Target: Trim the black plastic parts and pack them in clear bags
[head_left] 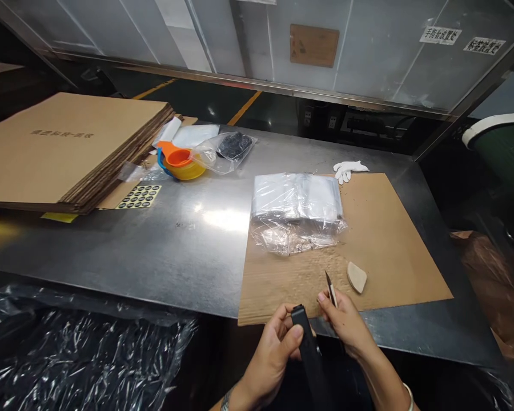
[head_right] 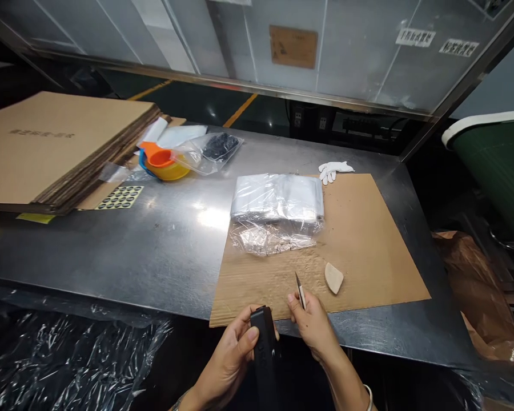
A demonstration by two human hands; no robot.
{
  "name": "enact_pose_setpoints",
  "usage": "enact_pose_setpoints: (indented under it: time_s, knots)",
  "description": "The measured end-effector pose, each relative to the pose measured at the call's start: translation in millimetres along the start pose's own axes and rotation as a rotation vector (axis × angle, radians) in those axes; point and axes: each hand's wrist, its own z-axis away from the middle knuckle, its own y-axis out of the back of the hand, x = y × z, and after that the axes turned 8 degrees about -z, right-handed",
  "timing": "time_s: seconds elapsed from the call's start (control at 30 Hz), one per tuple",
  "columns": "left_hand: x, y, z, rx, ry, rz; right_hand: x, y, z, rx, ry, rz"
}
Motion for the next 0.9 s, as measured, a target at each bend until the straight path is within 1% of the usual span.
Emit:
enact_pose_setpoints:
  time_s: [0.07, 0.2, 0.27, 0.33, 0.43, 0.5, 0.57, 0.63, 0.67, 0.7, 0.8, 0.9]
  knots:
    - [1, 0.8, -2, 0.049, 0.037, 0.06, 3, 5, -5, 0.074, 0.058, 0.135]
    - [5, 6.9, -11, 0.1, 0.125, 0.183, 7, 11, -19, 0.199, 0.154, 0.403]
    - [6, 11.4, -16, 0.133, 0.178, 0.254, 11, 12, -27, 0.261, 0.203, 0.509]
    - [5, 15.5, -20, 0.192, 0.222, 0.33, 14, 14, -35, 0.309, 0.25, 0.584]
    - [2, 19.3, -23, 0.271, 0.311, 0.43, 11, 18, -38, 0.324, 0.326, 0.634]
    - [0, 21.4, -23, 0.276, 0.399, 0.493, 2, 19, -35, 0.277, 0.387, 0.626]
    - [-4, 24.9, -21, 0.205, 0.512, 0.574, -6, 16, -30, 0.161, 0.43, 0.546]
    - [-11, 30.3, -20, 0.076, 0.598, 0.655, -11, 10, -27, 0.038, 0.472, 0.452]
    - [-16, 33.3, -20, 0.005, 0.624, 0.678, -11, 5, -28, 0.009, 0.502, 0.443]
    - [-21, 36.3, -20, -0.059, 0.63, 0.683, -11, 0, -29, 0.009, 0.54, 0.469]
    - [-35, 42.5, -23, -0.194, 0.599, 0.597, -8, -11, -39, 0.103, 0.636, 0.647]
    - [-43, 43.0, -27, -0.256, 0.514, 0.462, -13, -12, -54, 0.16, 0.668, 0.746]
